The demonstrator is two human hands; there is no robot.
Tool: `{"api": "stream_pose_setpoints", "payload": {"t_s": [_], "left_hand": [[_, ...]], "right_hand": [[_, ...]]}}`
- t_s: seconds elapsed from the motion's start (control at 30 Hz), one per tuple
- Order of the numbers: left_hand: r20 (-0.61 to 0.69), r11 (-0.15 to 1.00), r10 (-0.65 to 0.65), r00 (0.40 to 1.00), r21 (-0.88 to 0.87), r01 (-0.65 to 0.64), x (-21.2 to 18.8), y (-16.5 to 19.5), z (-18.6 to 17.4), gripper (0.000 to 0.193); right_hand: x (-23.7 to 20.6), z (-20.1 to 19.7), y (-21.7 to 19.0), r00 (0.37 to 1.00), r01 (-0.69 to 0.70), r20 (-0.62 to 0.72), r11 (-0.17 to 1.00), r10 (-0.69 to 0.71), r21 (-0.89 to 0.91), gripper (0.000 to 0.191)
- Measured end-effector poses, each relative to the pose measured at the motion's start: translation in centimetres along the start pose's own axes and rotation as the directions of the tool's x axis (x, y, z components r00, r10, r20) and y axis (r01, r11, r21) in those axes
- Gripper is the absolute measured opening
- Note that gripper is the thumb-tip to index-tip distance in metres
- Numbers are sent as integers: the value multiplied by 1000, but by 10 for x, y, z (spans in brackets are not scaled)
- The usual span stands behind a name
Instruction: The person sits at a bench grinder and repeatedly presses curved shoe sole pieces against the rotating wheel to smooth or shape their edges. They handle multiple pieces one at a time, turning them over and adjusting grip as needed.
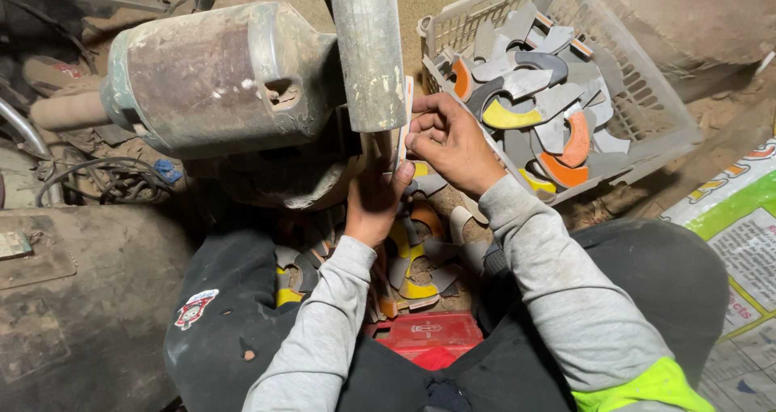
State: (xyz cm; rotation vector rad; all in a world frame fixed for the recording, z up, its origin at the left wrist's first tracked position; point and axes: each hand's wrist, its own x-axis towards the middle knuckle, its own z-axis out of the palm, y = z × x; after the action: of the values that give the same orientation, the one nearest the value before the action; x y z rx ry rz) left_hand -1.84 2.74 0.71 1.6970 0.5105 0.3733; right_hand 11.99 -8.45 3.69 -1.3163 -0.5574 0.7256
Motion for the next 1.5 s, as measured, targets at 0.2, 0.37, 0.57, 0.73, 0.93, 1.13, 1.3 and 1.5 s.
{"api": "stream_pose_setpoints", "payload": {"t_s": [0.2,0.37,0.57,0.73,0.93,1.13,1.3,1.5], "left_hand": [[3,996,-84,996,41,84,3,1,-4,45],[5,996,-85,996,11,85,4,1,-7,46],[5,997,-74,997,-32,74,4,2,-8,47],[15,995,-98,995,-5,98,4,3,-9,45],[34,994,-106,994,-10,106,-1,2,-13,45],[55,980,-154,986,-115,160,-20,-4,-16,45],[41,994,-66,997,-80,69,-47,-13,-23,47],[65,984,-95,993,-143,103,-87,-22,-26,43]], "right_hand": [[2,2,-1,1000,-2,-18,1000,2,-27,43],[3,5,0,1000,1,-31,998,-3,-58,44],[4,6,0,999,12,-32,997,-15,-76,43],[4,6,0,999,16,-31,996,-19,-92,44],[1,8,5,999,28,-24,996,-30,-90,43],[-12,16,10,999,50,-9,990,-51,-131,43],[-37,28,5,995,89,55,974,-79,-208,42],[-69,41,-10,998,-32,43,956,47,-293,41]]}}
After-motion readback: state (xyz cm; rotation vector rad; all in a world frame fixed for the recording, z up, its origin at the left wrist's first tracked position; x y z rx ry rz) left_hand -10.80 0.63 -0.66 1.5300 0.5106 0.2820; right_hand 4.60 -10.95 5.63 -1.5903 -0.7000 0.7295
